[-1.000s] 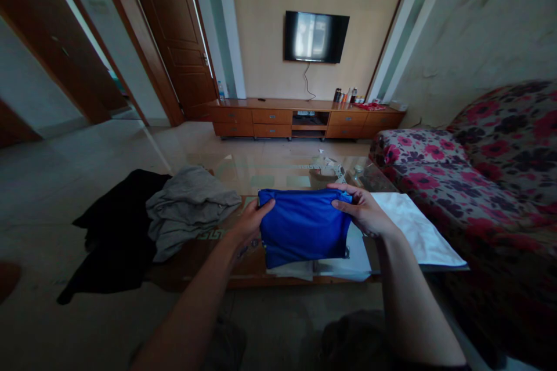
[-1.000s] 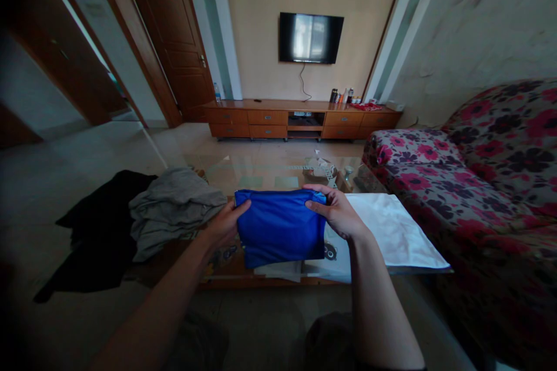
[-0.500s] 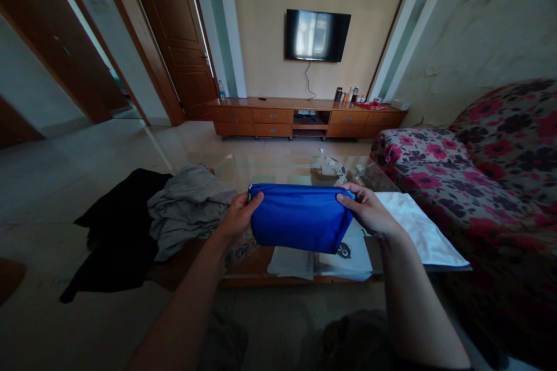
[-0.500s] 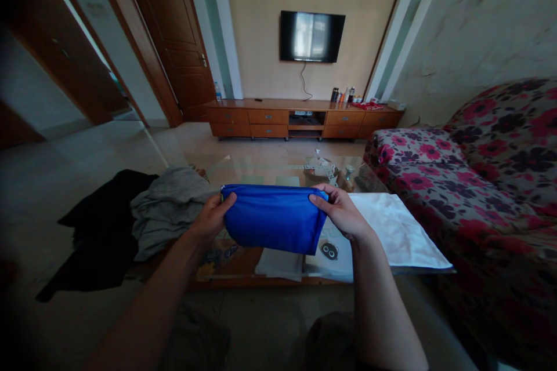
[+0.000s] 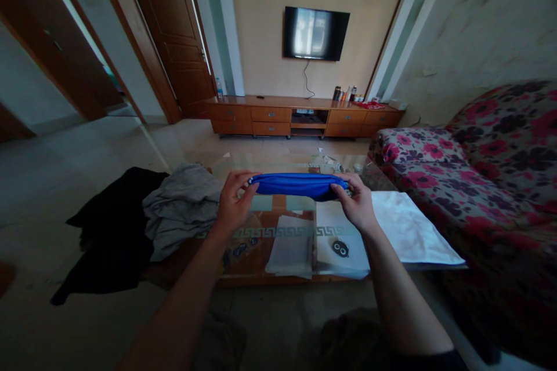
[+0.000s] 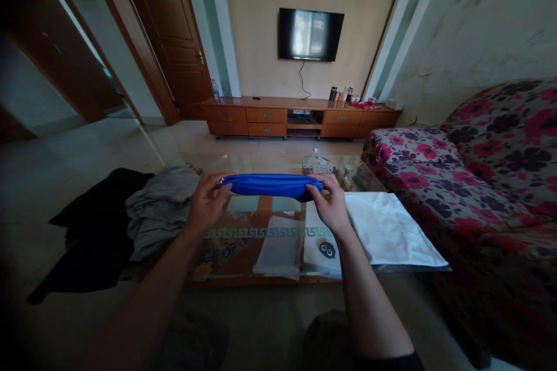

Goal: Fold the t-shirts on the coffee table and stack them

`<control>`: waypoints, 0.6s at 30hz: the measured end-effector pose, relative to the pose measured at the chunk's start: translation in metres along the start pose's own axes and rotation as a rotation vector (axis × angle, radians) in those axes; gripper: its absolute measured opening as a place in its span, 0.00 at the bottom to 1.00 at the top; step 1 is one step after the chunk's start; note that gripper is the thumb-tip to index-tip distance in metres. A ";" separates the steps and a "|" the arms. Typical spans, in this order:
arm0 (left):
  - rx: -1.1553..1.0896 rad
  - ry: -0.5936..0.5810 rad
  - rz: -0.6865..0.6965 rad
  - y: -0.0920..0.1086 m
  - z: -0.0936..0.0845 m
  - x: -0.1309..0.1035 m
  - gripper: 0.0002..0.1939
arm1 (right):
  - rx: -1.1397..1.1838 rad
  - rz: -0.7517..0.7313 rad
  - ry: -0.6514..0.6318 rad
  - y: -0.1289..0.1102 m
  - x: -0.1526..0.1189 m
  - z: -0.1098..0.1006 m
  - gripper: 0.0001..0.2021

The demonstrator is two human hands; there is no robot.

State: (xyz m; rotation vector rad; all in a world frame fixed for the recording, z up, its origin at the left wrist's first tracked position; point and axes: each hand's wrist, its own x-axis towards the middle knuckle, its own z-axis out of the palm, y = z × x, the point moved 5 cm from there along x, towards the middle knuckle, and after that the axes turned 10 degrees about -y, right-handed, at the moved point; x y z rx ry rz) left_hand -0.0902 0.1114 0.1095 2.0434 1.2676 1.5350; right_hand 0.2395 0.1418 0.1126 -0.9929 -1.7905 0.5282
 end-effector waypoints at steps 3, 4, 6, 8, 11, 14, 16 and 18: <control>0.156 -0.204 0.049 -0.014 0.008 -0.024 0.14 | -0.070 0.053 -0.172 0.023 -0.018 0.004 0.12; 0.197 -0.305 0.060 -0.021 0.014 -0.035 0.14 | -0.105 0.072 -0.244 0.032 -0.026 0.008 0.12; 0.260 -0.492 0.080 -0.035 0.027 -0.059 0.14 | -0.180 0.101 -0.396 0.050 -0.046 0.018 0.13; 0.300 -0.638 0.105 -0.043 0.037 -0.082 0.14 | -0.241 0.119 -0.529 0.064 -0.067 0.028 0.15; 0.397 -0.771 0.125 -0.045 0.045 -0.109 0.13 | -0.301 0.129 -0.686 0.076 -0.095 0.040 0.17; 0.499 -0.882 0.155 -0.038 0.049 -0.128 0.13 | -0.368 0.160 -0.823 0.081 -0.112 0.049 0.18; 0.533 -0.940 0.172 -0.031 0.051 -0.136 0.14 | -0.419 0.193 -0.887 0.081 -0.117 0.053 0.18; 0.542 -0.983 0.188 -0.023 0.053 -0.142 0.15 | -0.473 0.236 -0.928 0.081 -0.121 0.056 0.19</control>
